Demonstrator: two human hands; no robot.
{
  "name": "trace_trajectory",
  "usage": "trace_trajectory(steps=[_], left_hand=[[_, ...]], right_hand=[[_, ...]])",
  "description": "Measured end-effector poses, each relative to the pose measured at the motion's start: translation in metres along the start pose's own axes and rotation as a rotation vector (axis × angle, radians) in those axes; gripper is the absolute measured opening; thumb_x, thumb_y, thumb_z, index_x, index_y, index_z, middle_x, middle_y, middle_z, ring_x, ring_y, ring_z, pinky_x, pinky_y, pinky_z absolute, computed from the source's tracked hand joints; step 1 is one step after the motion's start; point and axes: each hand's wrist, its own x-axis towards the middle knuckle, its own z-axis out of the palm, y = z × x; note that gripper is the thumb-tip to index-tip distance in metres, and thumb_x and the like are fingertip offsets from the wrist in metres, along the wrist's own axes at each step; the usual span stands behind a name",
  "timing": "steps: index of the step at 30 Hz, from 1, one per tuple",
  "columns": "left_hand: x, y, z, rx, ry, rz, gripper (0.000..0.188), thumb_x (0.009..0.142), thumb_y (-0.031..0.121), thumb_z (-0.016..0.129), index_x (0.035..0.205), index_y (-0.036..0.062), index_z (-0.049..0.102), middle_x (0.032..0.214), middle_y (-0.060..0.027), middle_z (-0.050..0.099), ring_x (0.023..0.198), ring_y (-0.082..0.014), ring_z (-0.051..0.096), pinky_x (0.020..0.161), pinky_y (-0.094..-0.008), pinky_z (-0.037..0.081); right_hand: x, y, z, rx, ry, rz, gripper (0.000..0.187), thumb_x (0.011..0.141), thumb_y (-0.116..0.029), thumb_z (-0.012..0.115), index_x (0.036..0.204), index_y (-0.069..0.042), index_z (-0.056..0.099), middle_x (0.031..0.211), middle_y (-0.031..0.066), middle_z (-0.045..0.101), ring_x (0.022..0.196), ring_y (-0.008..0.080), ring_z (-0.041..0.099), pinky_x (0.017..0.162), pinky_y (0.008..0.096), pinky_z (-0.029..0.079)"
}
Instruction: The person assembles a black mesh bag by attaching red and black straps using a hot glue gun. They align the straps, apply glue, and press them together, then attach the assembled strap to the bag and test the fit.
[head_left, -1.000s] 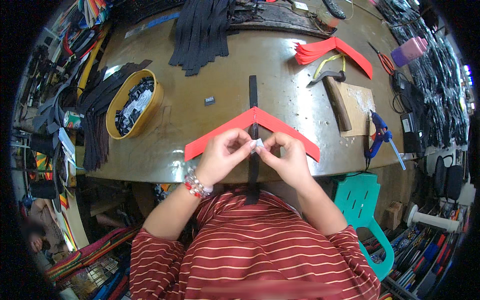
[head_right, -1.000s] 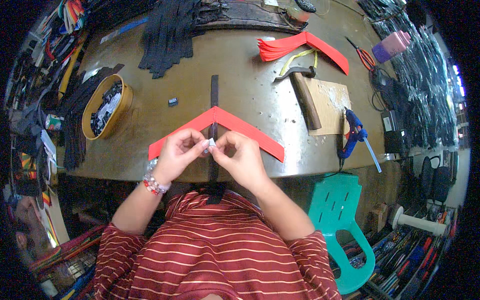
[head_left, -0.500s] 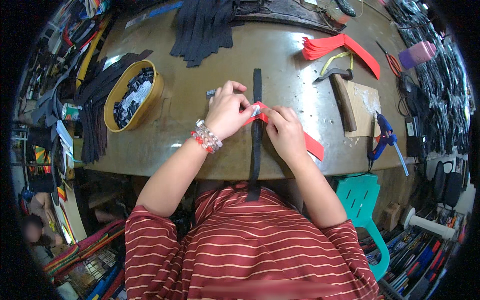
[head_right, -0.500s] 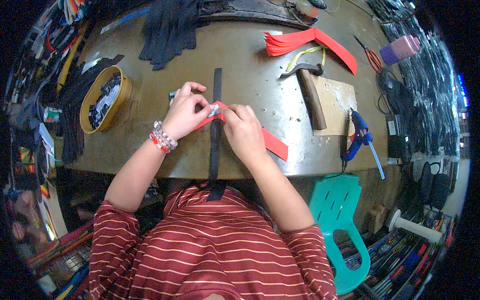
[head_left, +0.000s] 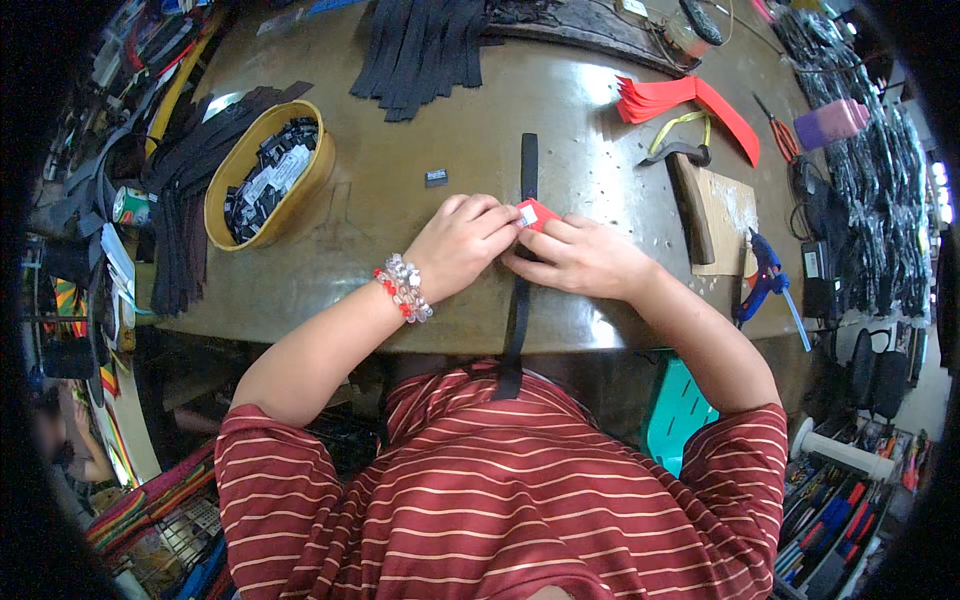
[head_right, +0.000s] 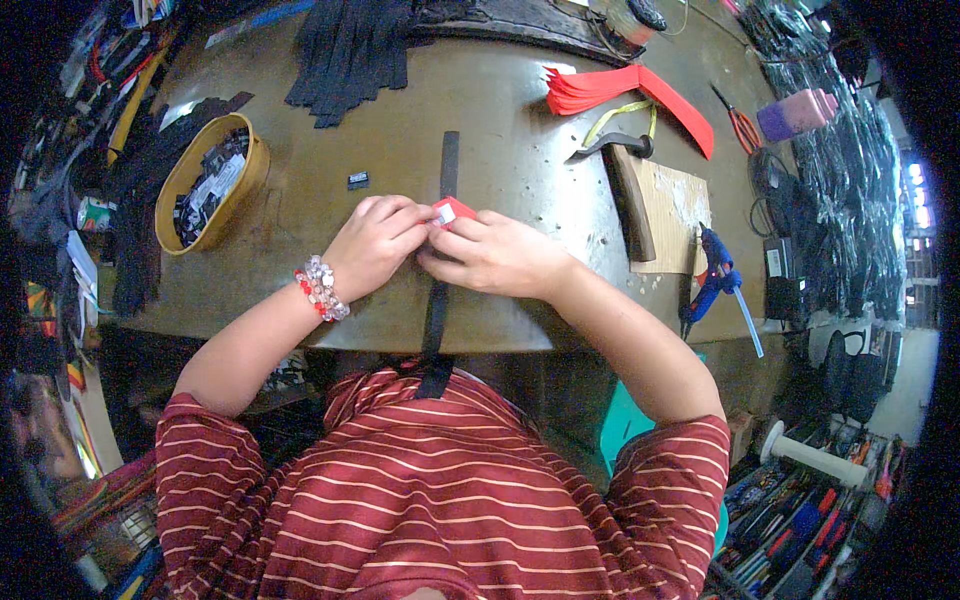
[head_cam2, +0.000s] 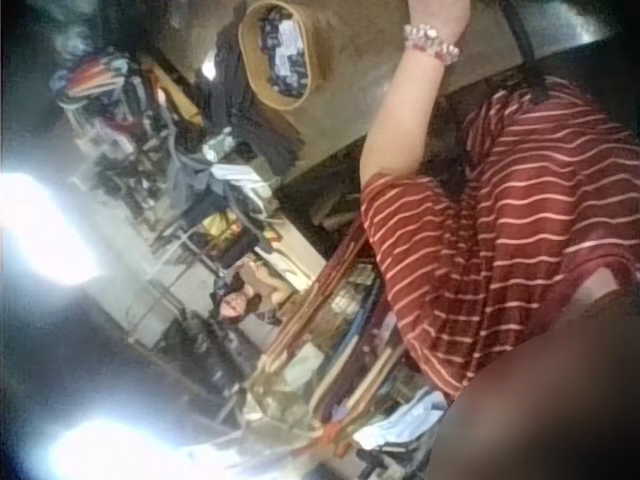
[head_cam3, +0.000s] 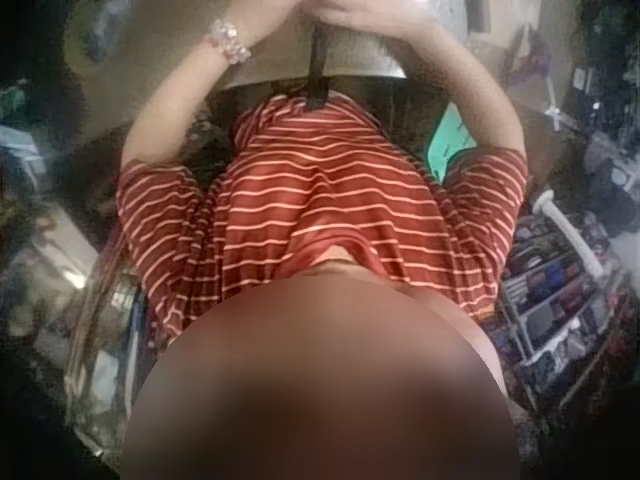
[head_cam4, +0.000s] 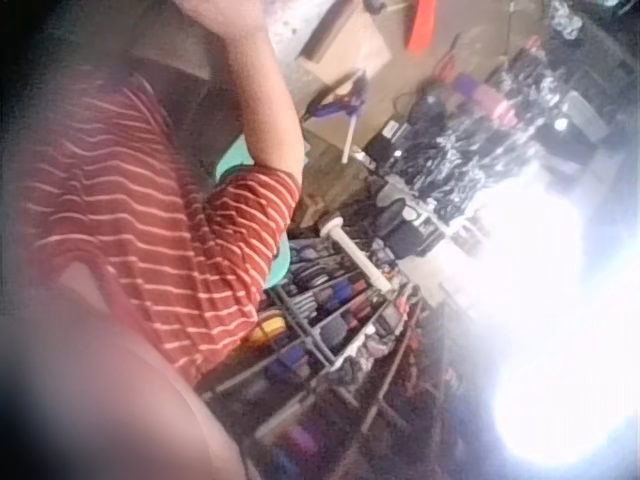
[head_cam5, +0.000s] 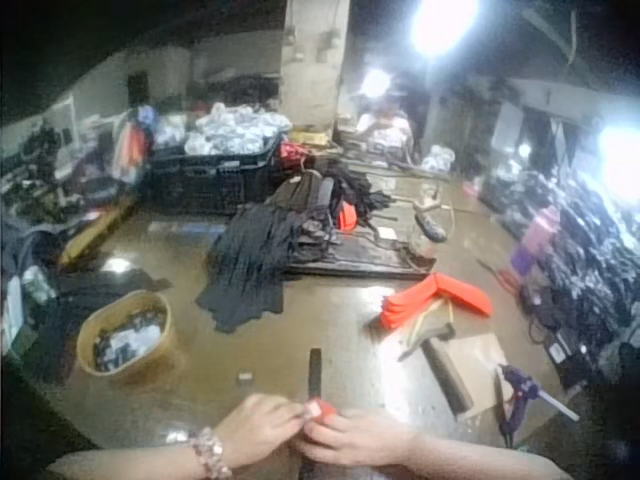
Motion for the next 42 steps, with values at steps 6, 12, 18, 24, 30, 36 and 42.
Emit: trace_trajectory(steps=[6, 12, 18, 24, 30, 36, 42], left_hand=[[-0.006, 0.000, 0.004, -0.048, -0.013, -0.032, 0.026, 0.078, 0.012, 0.053, 0.102, 0.0068, 0.061, 0.110, -0.0021, 0.059, 0.101, -0.0188, 0.053, 0.085, -0.0350, 0.042], [-0.005, 0.003, 0.004, -0.029, -0.030, -0.006, 0.026, 0.078, 0.012, 0.053, 0.102, 0.0059, 0.059, 0.108, -0.0036, 0.058, 0.101, -0.0193, 0.052, 0.084, -0.0356, 0.042], [-0.003, 0.004, 0.003, -0.019, -0.091, -0.002, 0.025, 0.078, 0.012, 0.052, 0.101, 0.0054, 0.058, 0.112, -0.0066, 0.057, 0.104, -0.0212, 0.052, 0.089, -0.0371, 0.042], [0.001, -0.004, 0.005, -0.090, -0.132, 0.047, 0.026, 0.082, 0.012, 0.047, 0.106, 0.0054, 0.054, 0.125, -0.0090, 0.051, 0.116, -0.0245, 0.048, 0.101, -0.0425, 0.036], [-0.007, 0.013, -0.018, -0.107, -0.300, -0.021, 0.041, 0.089, 0.016, 0.041, 0.130, 0.0181, 0.045, 0.137, -0.0069, 0.043, 0.128, -0.0252, 0.038, 0.107, -0.0507, 0.027], [-0.015, 0.073, -0.022, -0.068, -0.480, -0.397, 0.075, 0.072, 0.071, 0.052, 0.138, 0.0414, 0.033, 0.145, -0.0316, 0.008, 0.135, -0.0496, 0.006, 0.102, -0.0674, 0.007], [-0.024, 0.077, -0.013, -0.029, -0.329, -0.393, 0.076, 0.068, 0.074, 0.051, 0.135, 0.0406, 0.039, 0.146, -0.0306, 0.009, 0.136, -0.0472, 0.006, 0.103, -0.0666, 0.005]], right_hand=[[0.010, 0.009, 0.012, 0.610, 0.257, 0.499, 0.028, 0.070, -0.002, 0.060, 0.098, -0.008, 0.063, 0.089, 0.0087, 0.063, 0.084, 0.0244, 0.061, 0.073, 0.0345, 0.049], [0.020, 0.048, 0.021, 0.800, 0.029, 0.946, 0.014, 0.075, -0.009, 0.071, 0.085, -0.001, 0.067, 0.072, 0.0088, 0.065, 0.070, 0.0121, 0.061, 0.064, 0.0277, 0.049], [0.030, 0.073, 0.030, 0.638, -0.232, 0.885, 0.025, 0.067, -0.017, 0.077, 0.083, 0.000, 0.066, 0.072, 0.0137, 0.065, 0.065, 0.0193, 0.063, 0.062, 0.0302, 0.048], [0.028, 0.076, 0.019, -0.056, 0.246, 0.984, 0.015, 0.077, -0.018, 0.060, 0.084, -0.005, 0.058, 0.085, 0.0182, 0.061, 0.077, 0.0363, 0.060, 0.067, 0.0427, 0.050], [-0.095, 0.016, -0.009, -0.493, -0.367, 1.489, 0.059, 0.087, -0.019, 0.055, 0.139, -0.036, 0.034, 0.085, 0.0142, 0.057, 0.082, 0.0295, 0.059, 0.069, 0.0398, 0.047], [-0.035, -0.044, -0.052, 0.111, 0.597, 1.193, 0.045, 0.091, -0.007, 0.050, 0.134, -0.018, 0.046, 0.110, 0.0210, 0.060, 0.099, 0.0237, 0.062, 0.083, 0.0365, 0.047], [0.000, -0.106, -0.048, 0.539, 0.066, 1.244, 0.057, 0.084, -0.003, 0.058, 0.137, -0.013, 0.040, 0.094, 0.0226, 0.062, 0.081, 0.0344, 0.064, 0.072, 0.0396, 0.050]])
